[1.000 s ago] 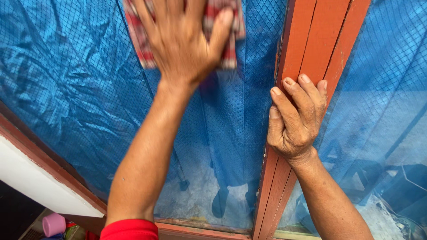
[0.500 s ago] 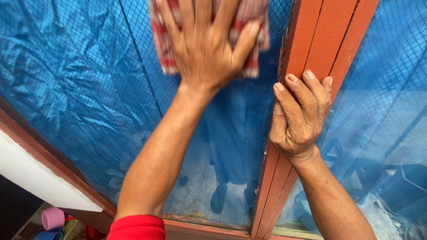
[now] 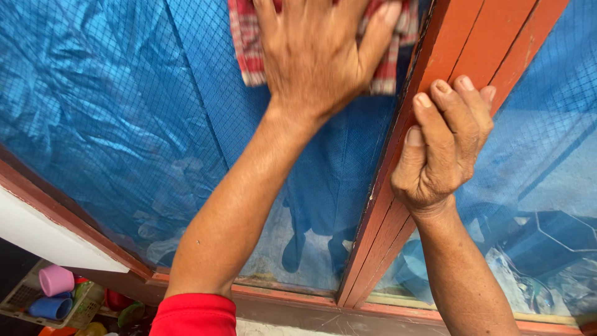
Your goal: The person wipes a glass door using a checkered cloth by hand, moving the cloth in circular and vertical motions across the glass surface.
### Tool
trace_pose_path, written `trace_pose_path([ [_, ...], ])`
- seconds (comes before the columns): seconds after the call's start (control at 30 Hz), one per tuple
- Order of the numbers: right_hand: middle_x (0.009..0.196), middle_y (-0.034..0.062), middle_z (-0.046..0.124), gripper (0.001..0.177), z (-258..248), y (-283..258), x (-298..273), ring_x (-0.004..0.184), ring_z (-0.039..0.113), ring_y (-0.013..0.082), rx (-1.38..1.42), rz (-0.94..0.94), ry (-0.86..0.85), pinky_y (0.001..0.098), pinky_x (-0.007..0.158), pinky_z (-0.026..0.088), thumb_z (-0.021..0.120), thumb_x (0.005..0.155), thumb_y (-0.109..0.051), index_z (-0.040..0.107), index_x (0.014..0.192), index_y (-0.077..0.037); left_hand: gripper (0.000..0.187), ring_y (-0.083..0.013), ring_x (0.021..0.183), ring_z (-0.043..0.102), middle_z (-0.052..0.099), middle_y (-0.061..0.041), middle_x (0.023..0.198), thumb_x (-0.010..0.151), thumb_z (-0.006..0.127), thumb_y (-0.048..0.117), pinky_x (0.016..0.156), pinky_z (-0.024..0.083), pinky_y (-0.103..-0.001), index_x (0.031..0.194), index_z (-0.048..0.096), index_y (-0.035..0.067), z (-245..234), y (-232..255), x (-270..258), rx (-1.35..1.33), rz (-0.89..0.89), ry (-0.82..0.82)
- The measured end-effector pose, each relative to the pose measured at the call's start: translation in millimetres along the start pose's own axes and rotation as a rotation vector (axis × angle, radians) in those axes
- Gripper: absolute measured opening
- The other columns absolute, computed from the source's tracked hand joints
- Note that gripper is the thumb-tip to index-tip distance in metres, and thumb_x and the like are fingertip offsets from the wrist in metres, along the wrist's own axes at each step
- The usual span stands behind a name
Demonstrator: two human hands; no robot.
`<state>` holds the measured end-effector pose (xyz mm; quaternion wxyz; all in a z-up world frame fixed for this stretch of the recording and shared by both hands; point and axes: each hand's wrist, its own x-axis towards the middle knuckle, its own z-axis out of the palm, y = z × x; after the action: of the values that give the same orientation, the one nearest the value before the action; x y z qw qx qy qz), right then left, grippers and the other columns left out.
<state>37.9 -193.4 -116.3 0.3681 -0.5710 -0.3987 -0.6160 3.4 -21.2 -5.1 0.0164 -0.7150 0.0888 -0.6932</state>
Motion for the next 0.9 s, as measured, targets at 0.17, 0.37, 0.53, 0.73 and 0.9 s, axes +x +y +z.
trace_pose_path([
  [0.17,0.138,0.0152,0.061,0.031,6.1,5.1,-3.6,0.143,0.047,0.0335,0.038,-0.016,0.047,0.0508,0.126,0.026,0.055,0.101,-0.003,0.068,0.129,-0.001,0.046,-0.0325,0.149,0.031,0.039,-0.004,0.158,0.108,0.055,0.055,0.124,0.009,-0.067,0.15,0.047,0.039,-7.0,12.9,-50.5,0.137,-0.042,-0.251],
  [0.37,0.135,0.0179,0.062,0.035,7.7,5.1,-2.3,0.139,0.048,0.036,0.051,-0.02,0.086,0.0543,0.125,0.027,0.05,0.098,-0.005,0.065,0.129,0.002,0.043,-0.0352,0.154,0.021,0.025,-0.007,0.165,0.117,0.048,0.054,0.121,0.0,-0.069,0.158,0.037,0.043,-2.0,23.4,-100.3,0.0,-0.046,-0.364],
  [0.53,0.13,0.0214,0.062,0.037,13.4,14.3,0.2,0.132,0.05,0.0406,0.062,-0.108,0.14,0.0614,0.121,0.029,0.05,0.093,-0.005,0.063,0.126,0.006,0.046,-0.0339,0.154,0.017,0.022,-0.006,0.167,0.116,0.043,0.047,0.121,-0.006,-0.066,0.161,0.036,0.042,3.3,27.6,-136.6,0.0,0.003,-0.322],
  [0.73,0.131,0.0211,0.062,0.035,8.4,7.0,-10.8,0.135,0.047,0.0399,0.008,-0.048,0.09,0.0605,0.123,0.026,0.048,0.096,-0.004,0.063,0.127,0.005,0.045,-0.0307,0.16,0.009,0.017,-0.005,0.173,0.116,0.04,0.048,0.126,-0.011,-0.064,0.16,0.034,0.041,5.8,31.9,-175.8,0.016,0.021,-0.326],
  [0.9,0.144,0.0155,0.059,0.036,-6.8,-14.2,-33.7,0.143,0.044,0.0314,-0.011,0.065,0.038,0.049,0.127,0.028,0.047,0.105,-0.003,0.06,0.138,0.0,0.046,-0.0304,0.16,0.007,0.017,-0.004,0.173,0.116,0.038,0.055,0.126,-0.01,-0.064,0.16,0.033,0.042,4.7,37.3,-200.7,0.029,0.013,-0.366],
])
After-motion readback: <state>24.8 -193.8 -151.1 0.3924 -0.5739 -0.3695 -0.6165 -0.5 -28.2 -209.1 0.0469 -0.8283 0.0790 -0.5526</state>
